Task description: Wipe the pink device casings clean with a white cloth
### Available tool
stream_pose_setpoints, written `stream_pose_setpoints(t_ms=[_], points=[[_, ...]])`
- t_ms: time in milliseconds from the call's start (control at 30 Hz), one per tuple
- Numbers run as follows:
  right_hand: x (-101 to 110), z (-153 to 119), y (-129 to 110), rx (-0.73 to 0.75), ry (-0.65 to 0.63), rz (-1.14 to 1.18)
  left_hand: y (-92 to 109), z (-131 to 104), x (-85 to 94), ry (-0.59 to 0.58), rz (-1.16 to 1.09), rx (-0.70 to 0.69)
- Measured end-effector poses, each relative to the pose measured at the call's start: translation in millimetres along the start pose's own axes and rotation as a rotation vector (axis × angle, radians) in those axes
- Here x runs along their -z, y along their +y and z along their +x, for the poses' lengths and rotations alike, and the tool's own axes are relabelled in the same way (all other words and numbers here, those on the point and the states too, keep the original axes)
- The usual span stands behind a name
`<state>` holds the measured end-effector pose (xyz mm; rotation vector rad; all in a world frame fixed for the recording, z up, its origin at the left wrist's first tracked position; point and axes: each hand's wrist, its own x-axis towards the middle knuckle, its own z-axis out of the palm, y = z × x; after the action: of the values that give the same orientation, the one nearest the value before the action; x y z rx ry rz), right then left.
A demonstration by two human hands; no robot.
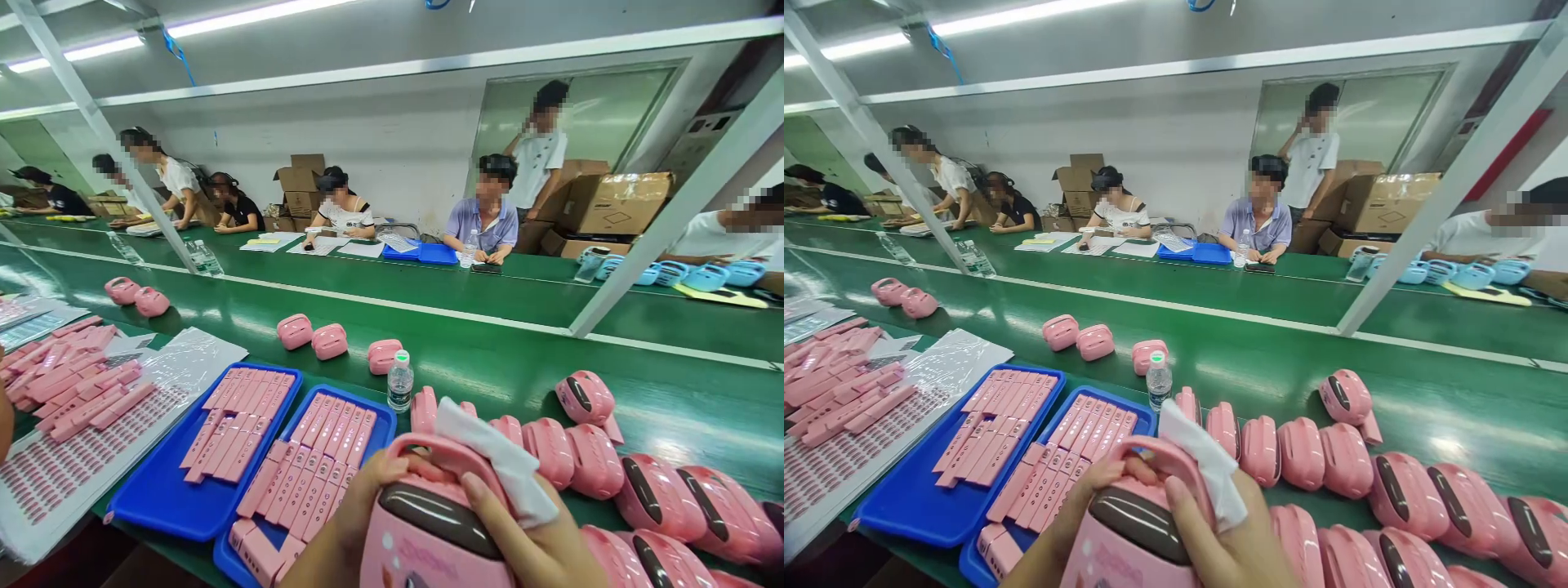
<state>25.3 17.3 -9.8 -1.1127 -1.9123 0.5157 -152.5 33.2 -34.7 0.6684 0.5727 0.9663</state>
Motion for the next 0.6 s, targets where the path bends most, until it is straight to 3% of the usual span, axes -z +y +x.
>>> stream_pose_setpoints(t_ms=[133,233,300,333,433,600], points=[[32.3,10.7,16.9,0.007,-0.192,-0.077,2.5,11.0,-19.8,-0.031,0.352,-0.069],[55.8,26.3,50.4,0.008,-0.134,-0.152,9.8,9.9,-29.0,-0.081,0.653,-0.031],[68.2,43.7,85.0,-0.087,-0.072,-0.266,12.4,4.6,-24.0,-0.102,0.796,-0.016],[71.2,54.1,105.1,-0.204,-0.091,-0.331,11.9,0.9,-17.1,-0.079,0.856,-0.021],[62.2,86.5,169.7,-0.516,-0.15,-0.487,3.8,-13.2,20.5,0.174,1.052,0.03],[13.8,123.1,264.0,-0.508,-0.194,-0.481,-12.7,-45.5,110.9,0.807,1.61,0.379]])
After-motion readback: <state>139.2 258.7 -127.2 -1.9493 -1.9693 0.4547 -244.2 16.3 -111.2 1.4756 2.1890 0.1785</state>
